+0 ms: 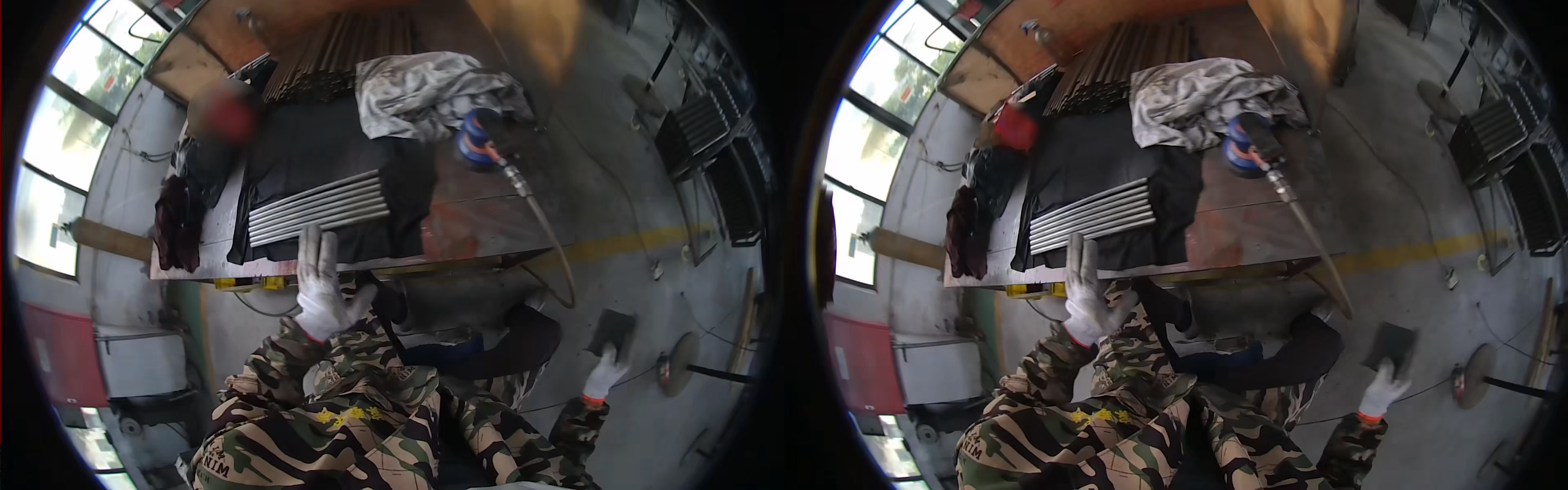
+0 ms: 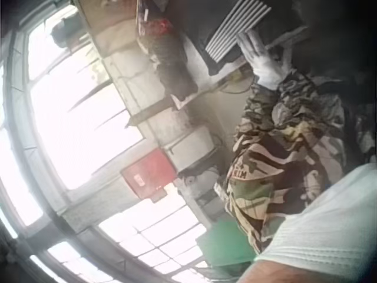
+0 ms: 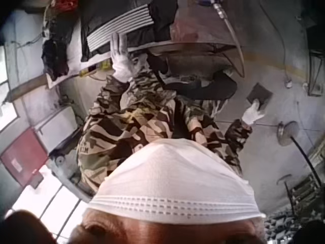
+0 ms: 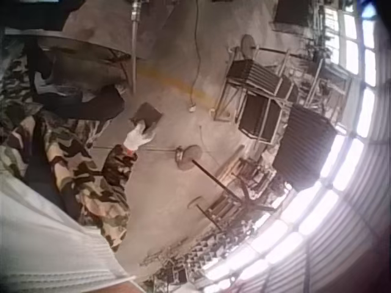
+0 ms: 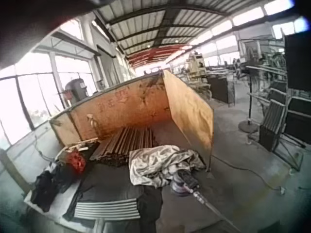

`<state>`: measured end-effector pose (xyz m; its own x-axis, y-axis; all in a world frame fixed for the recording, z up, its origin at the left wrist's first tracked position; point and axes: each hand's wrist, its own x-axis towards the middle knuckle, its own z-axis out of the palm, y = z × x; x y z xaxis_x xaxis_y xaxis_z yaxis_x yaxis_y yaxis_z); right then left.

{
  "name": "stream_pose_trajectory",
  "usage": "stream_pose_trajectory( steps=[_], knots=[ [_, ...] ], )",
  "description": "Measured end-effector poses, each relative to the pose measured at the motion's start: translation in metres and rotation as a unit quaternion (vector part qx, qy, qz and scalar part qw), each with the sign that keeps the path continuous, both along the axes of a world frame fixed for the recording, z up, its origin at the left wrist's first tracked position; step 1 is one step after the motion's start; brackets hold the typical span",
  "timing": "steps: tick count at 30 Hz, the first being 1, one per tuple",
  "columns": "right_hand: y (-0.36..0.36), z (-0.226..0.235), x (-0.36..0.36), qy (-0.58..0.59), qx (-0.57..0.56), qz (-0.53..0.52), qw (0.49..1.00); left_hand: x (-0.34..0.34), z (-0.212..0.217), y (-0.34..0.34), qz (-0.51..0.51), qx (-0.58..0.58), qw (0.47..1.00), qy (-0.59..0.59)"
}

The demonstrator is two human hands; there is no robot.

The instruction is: Cleaning and polishing the ends of a bundle of metal tubes using a handheld power tool on a workbench.

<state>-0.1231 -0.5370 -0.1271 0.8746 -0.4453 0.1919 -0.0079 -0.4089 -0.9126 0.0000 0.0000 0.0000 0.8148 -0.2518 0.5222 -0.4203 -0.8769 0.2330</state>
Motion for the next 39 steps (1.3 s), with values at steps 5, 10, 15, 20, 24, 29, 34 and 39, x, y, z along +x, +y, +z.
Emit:
stream_pose_trajectory(
  steps=[5, 10, 15, 20, 24, 29, 34, 39],
  knots=[
    [0.235, 0.13, 0.088, -0.103, -0.113, 0.212, 0.965, 0.02, 0.027, 0.141, 0.035, 0.035, 0.999, 0.005],
    [0.4, 0.17, 0.172, -0.098, -0.12, 0.313, 0.937, 0.072, -0.005, 0.25, 0.087, 0.063, 0.994, -0.022],
    [0.502, 0.161, 0.241, 0.063, -0.389, 0.235, 0.888, 0.089, -0.038, 0.28, 0.046, 0.046, 0.998, 0.022],
    [0.513, 0.113, 0.268, -0.174, -0.533, 0.275, 0.781, 0.09, -0.026, 0.277, 0.022, 0.048, 0.998, -0.016],
    [0.561, 0.101, 0.264, -0.185, -0.496, 0.356, 0.77, 0.087, -0.036, 0.281, 0.011, 0.046, 0.999, 0.005],
    [0.625, 0.1, 0.278, -0.242, -0.47, 0.318, 0.787, 0.106, -0.045, 0.281, 0.017, 0.052, 0.998, -0.025],
    [0.555, 0.098, 0.291, -0.221, -0.51, 0.327, 0.764, 0.093, -0.041, 0.292, 0.025, 0.076, 0.997, 0.005],
    [0.475, 0.102, 0.289, -0.198, -0.564, 0.266, 0.756, 0.09, -0.044, 0.289, 0.039, 0.08, 0.996, 0.006]
  ],
)
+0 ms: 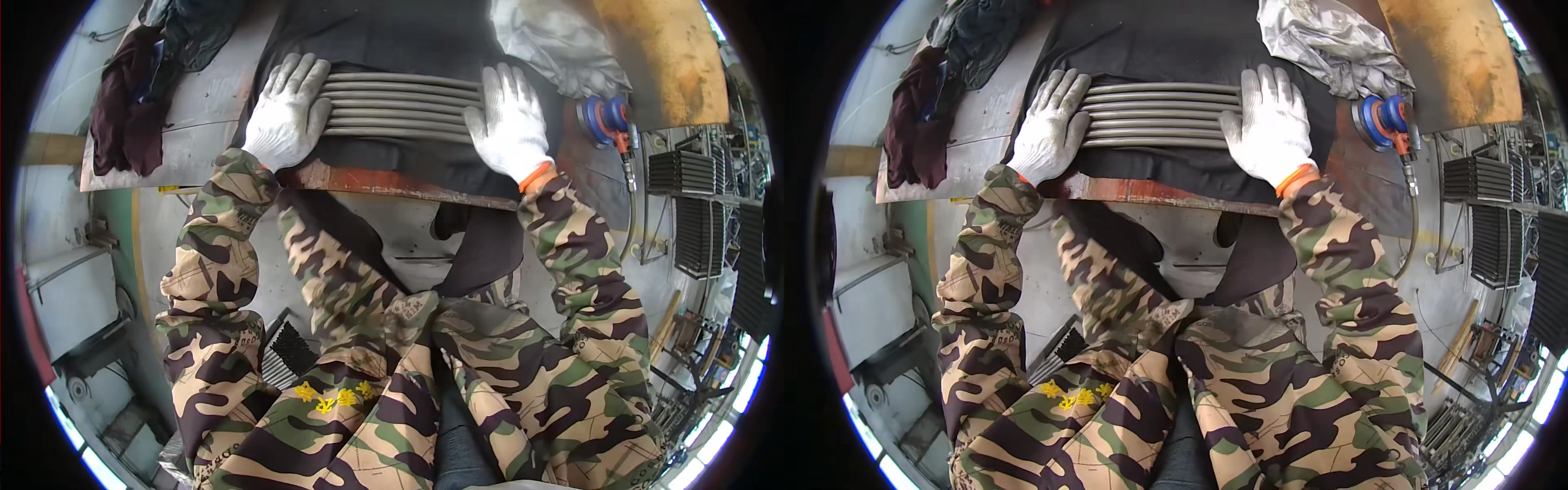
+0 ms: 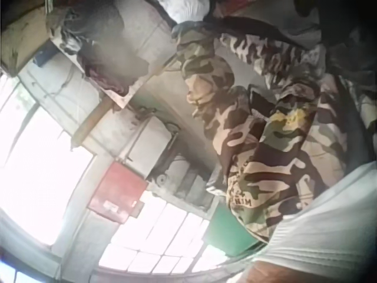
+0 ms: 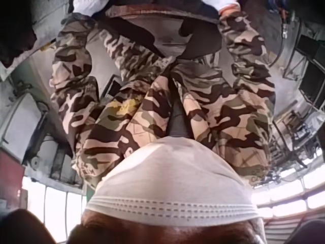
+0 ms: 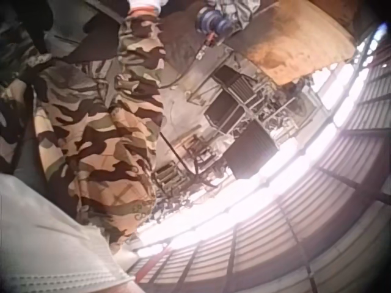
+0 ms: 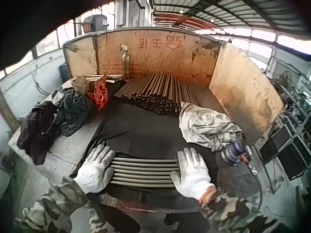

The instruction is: Cleaning and polishing the ends of a bundle of metal tubes using a handheld power tool on a workbench.

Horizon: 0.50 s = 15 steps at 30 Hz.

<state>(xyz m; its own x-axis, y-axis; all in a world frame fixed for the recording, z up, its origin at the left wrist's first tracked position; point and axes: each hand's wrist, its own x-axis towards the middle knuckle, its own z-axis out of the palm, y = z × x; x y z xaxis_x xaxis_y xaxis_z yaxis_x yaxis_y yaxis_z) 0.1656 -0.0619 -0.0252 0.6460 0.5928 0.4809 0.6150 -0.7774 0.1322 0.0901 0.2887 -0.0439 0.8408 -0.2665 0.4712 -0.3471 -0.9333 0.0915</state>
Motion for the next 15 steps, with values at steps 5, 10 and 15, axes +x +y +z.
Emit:
stream_pose_trajectory(
  steps=[5, 10, 15],
  knots=[
    [0.098, -0.002, -0.01, 0.046, 0.033, 0.074, 0.996, 0.009, 0.001, -0.005, -0.021, -0.025, 0.999, 0.007],
    [0.156, -0.007, -0.017, 0.137, 0.057, 0.153, 0.977, 0.009, -0.009, -0.006, -0.011, -0.051, 0.997, 0.056],
    [0.034, 0.007, 0.008, 0.14, -0.01, 0.056, 0.989, 0.0, 0.02, -0.033, 0.031, -0.002, 0.996, 0.086]
  ],
)
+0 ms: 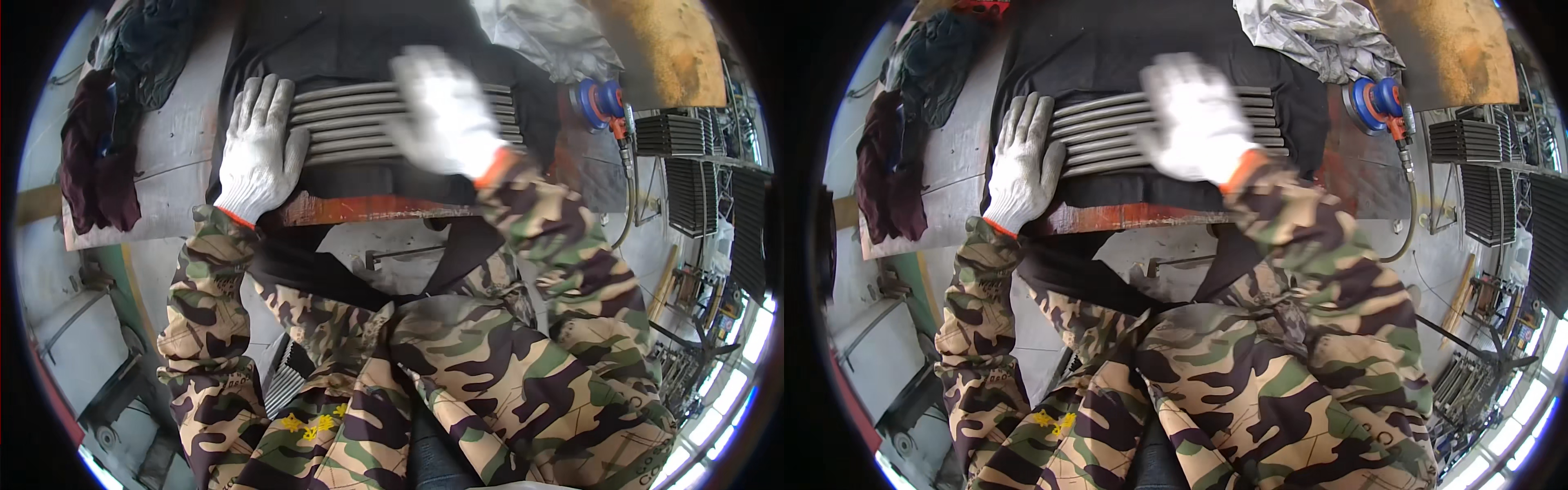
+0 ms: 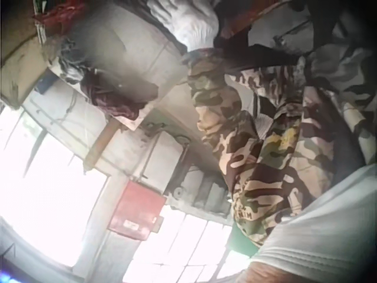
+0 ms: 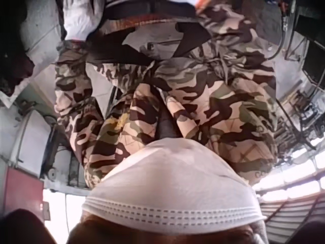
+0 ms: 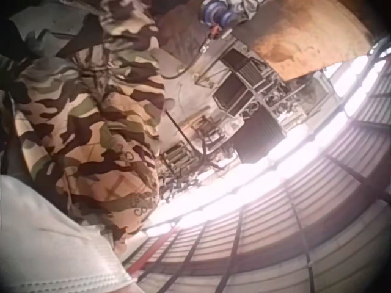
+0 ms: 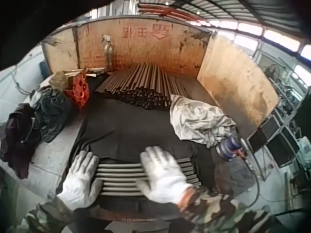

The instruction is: Cleaning and polishing the ends of a bundle of metal tubes using a handheld power tool on a workbench.

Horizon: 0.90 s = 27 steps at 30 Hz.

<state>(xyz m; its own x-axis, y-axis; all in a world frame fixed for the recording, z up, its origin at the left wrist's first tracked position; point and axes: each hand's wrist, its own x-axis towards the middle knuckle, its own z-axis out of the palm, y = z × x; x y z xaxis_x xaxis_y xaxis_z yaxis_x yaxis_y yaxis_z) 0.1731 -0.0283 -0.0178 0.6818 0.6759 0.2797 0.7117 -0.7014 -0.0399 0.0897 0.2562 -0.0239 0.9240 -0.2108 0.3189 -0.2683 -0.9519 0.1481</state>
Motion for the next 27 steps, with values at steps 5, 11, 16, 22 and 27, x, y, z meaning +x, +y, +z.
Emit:
stream_pose_trajectory(
  steps=[5, 11, 16, 22, 27],
  knots=[
    [-0.051, -0.004, 0.003, -0.099, 0.008, -0.07, 0.993, 0.006, 0.015, -0.01, -0.072, 0.006, 0.997, -0.003],
    [0.091, -0.009, -0.036, -0.001, 0.104, 0.052, 0.993, -0.012, 0.005, 0.021, -0.07, 0.009, 0.997, 0.005],
    [0.033, 0.015, -0.013, 0.131, -0.096, 0.029, 0.986, -0.01, 0.007, 0.017, -0.035, 0.017, 0.998, 0.05],
    [-0.078, 0.0, 0.017, -0.024, 0.02, -0.035, 0.999, -0.01, 0.009, 0.001, -0.006, 0.005, 0.999, 0.041],
    [-0.061, 0.002, -0.003, -0.032, 0.022, -0.047, 0.998, -0.004, 0.013, -0.007, -0.023, 0.001, 0.999, 0.034]
  ],
)
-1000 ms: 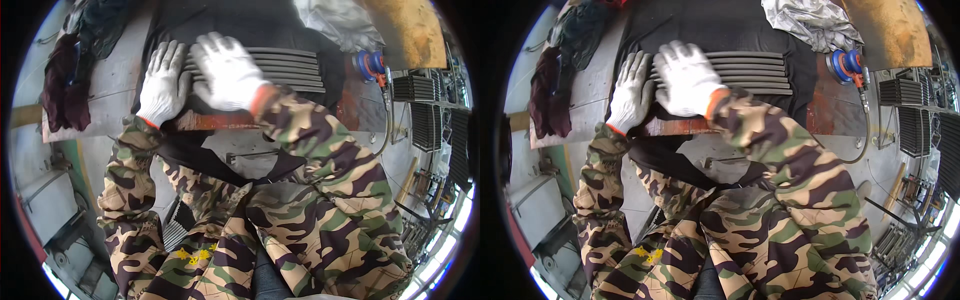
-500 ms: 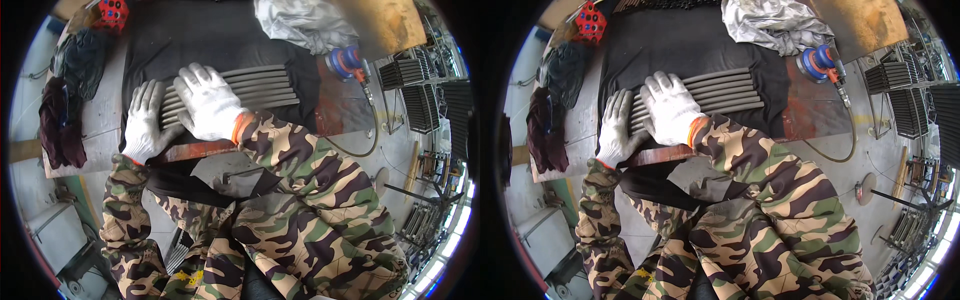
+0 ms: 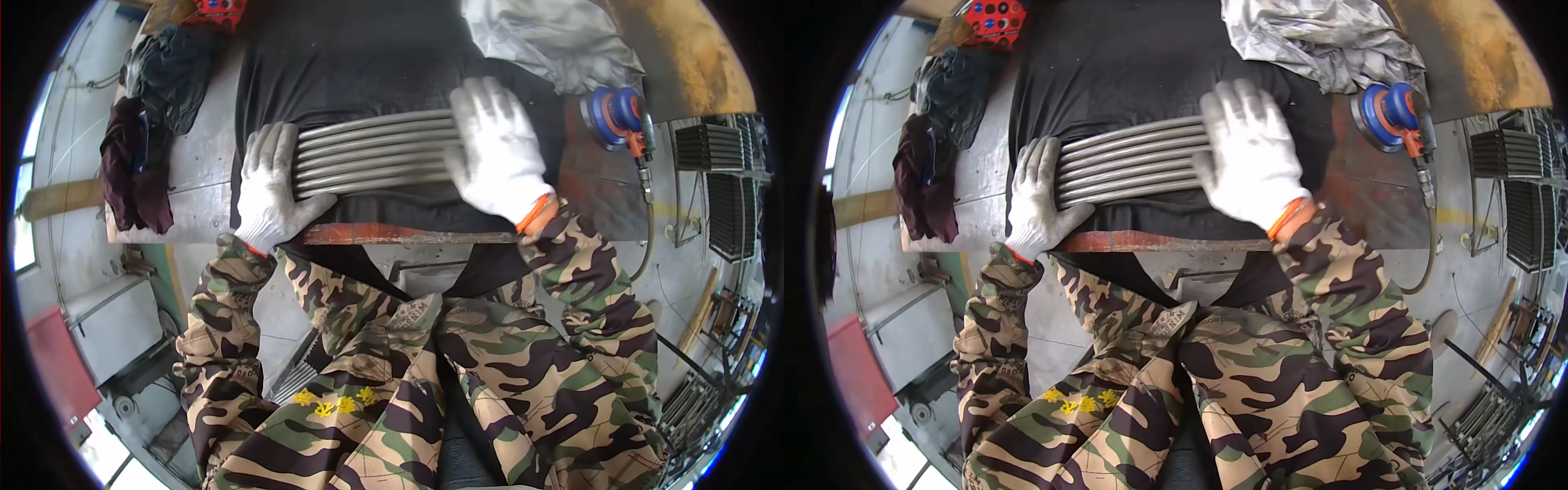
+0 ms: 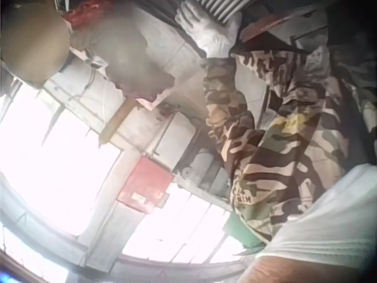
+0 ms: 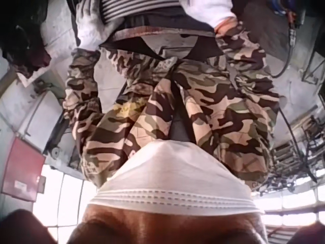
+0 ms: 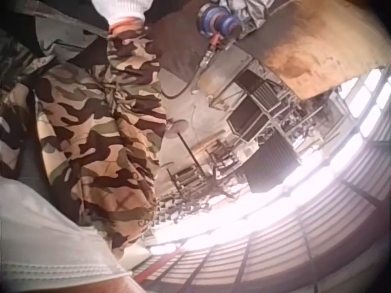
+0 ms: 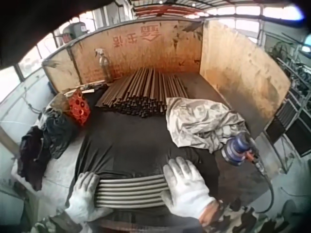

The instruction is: Cleaning and polishing the ends of a bundle of metal tubes using a handheld power tool on a workbench.

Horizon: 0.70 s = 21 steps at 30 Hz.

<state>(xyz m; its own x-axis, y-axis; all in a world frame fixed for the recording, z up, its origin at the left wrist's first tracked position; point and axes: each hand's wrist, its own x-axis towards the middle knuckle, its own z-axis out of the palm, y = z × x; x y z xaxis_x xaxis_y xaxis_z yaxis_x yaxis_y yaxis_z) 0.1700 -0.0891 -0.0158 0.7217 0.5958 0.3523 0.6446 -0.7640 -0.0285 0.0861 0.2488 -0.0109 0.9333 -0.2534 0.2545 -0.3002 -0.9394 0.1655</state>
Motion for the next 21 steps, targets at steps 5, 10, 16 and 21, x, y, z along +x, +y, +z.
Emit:
stream_pose_trajectory(
  steps=[5, 10, 16, 21],
  knots=[
    [0.088, 0.01, -0.024, 0.112, 0.001, 0.117, 0.987, 0.0, -0.003, 0.005, -0.021, -0.03, 0.999, -0.023],
    [0.025, -0.011, -0.013, 0.025, -0.027, 0.105, 0.994, -0.013, -0.009, 0.033, -0.029, -0.012, 0.999, 0.024],
    [0.058, 0.004, -0.015, 0.033, -0.035, 0.089, 0.995, 0.004, -0.016, 0.025, -0.033, -0.028, 0.999, -0.007],
    [0.171, -0.01, -0.027, 0.069, -0.097, 0.146, 0.982, 0.005, -0.03, 0.028, -0.052, -0.15, 0.986, -0.046]
  ],
)
